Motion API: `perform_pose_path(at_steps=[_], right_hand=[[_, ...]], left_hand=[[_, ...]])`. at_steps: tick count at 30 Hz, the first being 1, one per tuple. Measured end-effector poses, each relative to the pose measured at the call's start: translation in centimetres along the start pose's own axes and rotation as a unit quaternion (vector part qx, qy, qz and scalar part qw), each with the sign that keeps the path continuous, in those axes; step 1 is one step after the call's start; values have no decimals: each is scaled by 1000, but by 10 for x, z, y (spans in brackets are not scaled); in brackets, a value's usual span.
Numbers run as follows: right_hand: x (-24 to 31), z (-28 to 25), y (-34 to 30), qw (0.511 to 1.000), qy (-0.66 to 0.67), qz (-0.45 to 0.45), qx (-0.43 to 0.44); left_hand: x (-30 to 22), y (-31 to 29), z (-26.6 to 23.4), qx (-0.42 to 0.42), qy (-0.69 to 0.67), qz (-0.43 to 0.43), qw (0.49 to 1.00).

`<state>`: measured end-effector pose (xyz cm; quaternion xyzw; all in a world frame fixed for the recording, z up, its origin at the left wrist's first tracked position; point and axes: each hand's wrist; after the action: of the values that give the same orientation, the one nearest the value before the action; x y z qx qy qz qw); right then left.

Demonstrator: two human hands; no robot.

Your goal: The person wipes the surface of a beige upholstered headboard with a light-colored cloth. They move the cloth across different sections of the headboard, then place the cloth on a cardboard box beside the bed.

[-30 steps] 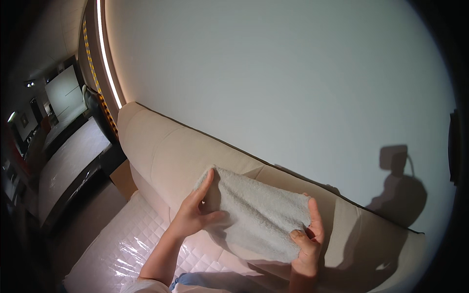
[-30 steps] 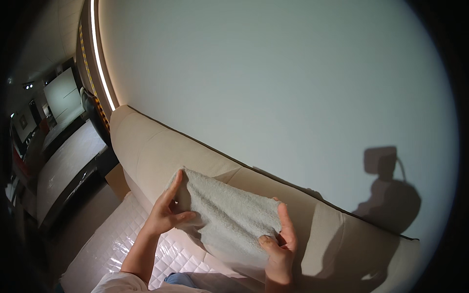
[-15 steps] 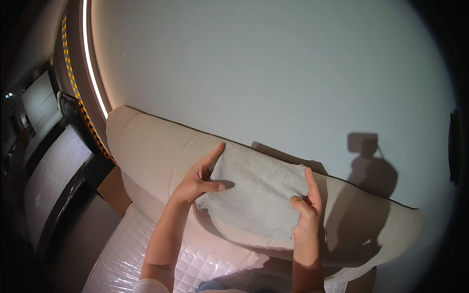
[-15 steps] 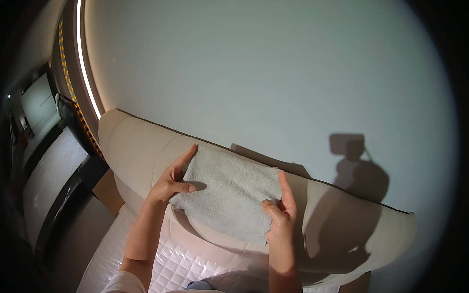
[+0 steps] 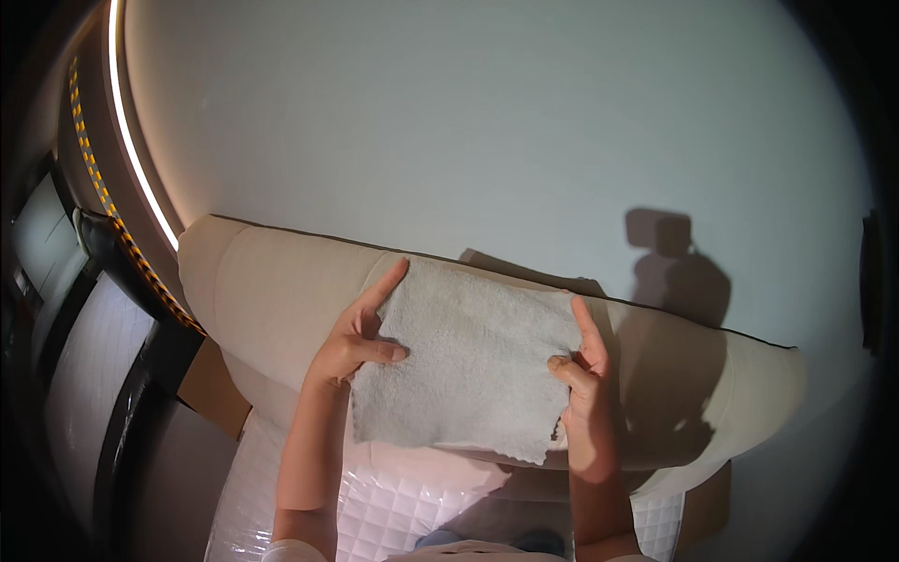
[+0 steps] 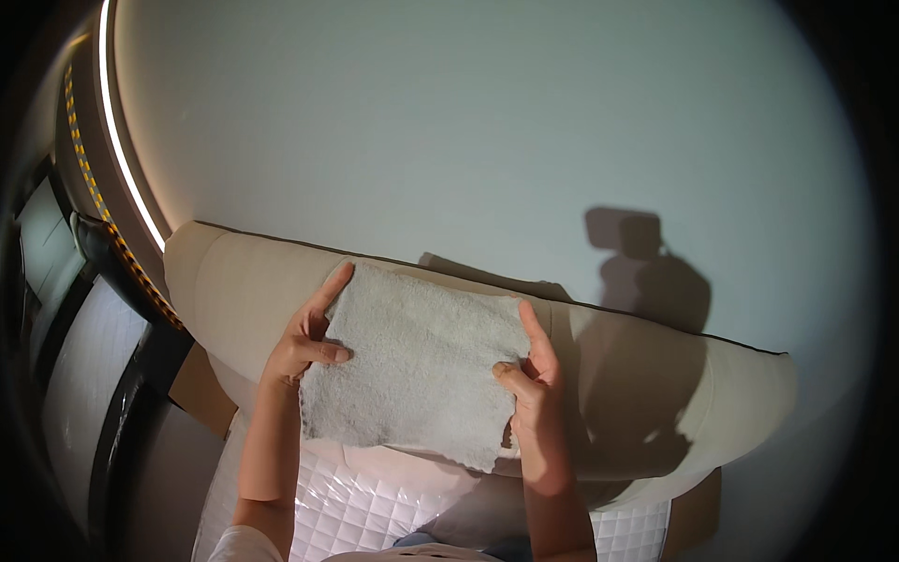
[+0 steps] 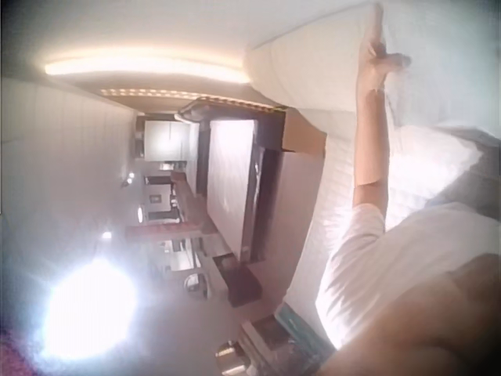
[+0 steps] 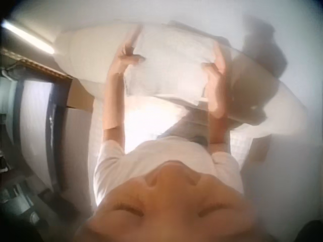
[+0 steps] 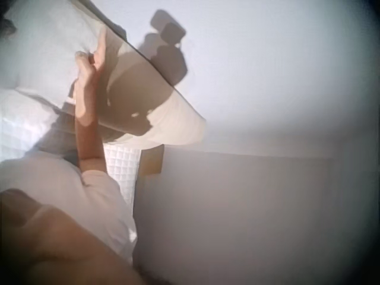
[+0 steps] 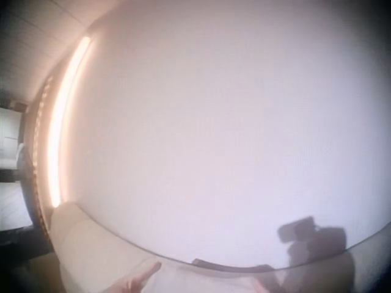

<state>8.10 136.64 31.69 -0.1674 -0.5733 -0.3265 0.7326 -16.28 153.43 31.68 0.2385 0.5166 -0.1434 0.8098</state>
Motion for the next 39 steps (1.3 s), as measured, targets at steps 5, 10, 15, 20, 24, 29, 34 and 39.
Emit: perform_pose_path(at_steps=[5,10,15,20,24,29,34,39], right_hand=[[-6,10,-4,999,5,-18,-29],[-10,-12,-31,999,26,19,25],[-30,-33,-58,992,12,44,120],[-27,-17,-52,993,26,8,112],[-10,0,-27,999,13,-7,33],[-16,-2,-19,999,44,-18,5],[-31,-44,-46,992,61,11,113],[-33,-35,-47,992,-6,59,110]], left_hand=[[16,14,-15,21,-2,-13,1000],[41,-27,-24,28,-46,-22,998],[49,-86,-47,25,-69,-30,997],[18,-65,-41,-4,-27,-7,1000],[10,-24,-26,15,-14,7,1000],[15,-10,-9,28,-42,-24,998],[30,-59,-35,89,-7,-25,996],[40,-65,-41,33,-31,-17,999]])
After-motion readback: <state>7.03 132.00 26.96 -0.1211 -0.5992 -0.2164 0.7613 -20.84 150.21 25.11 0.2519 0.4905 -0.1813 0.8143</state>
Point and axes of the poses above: each hand's wrist, its own y-axis towards the middle knuckle, its own z-axis out of the palm, x = y × z, and after that the axes turned 12 degrees about -x, right-handed
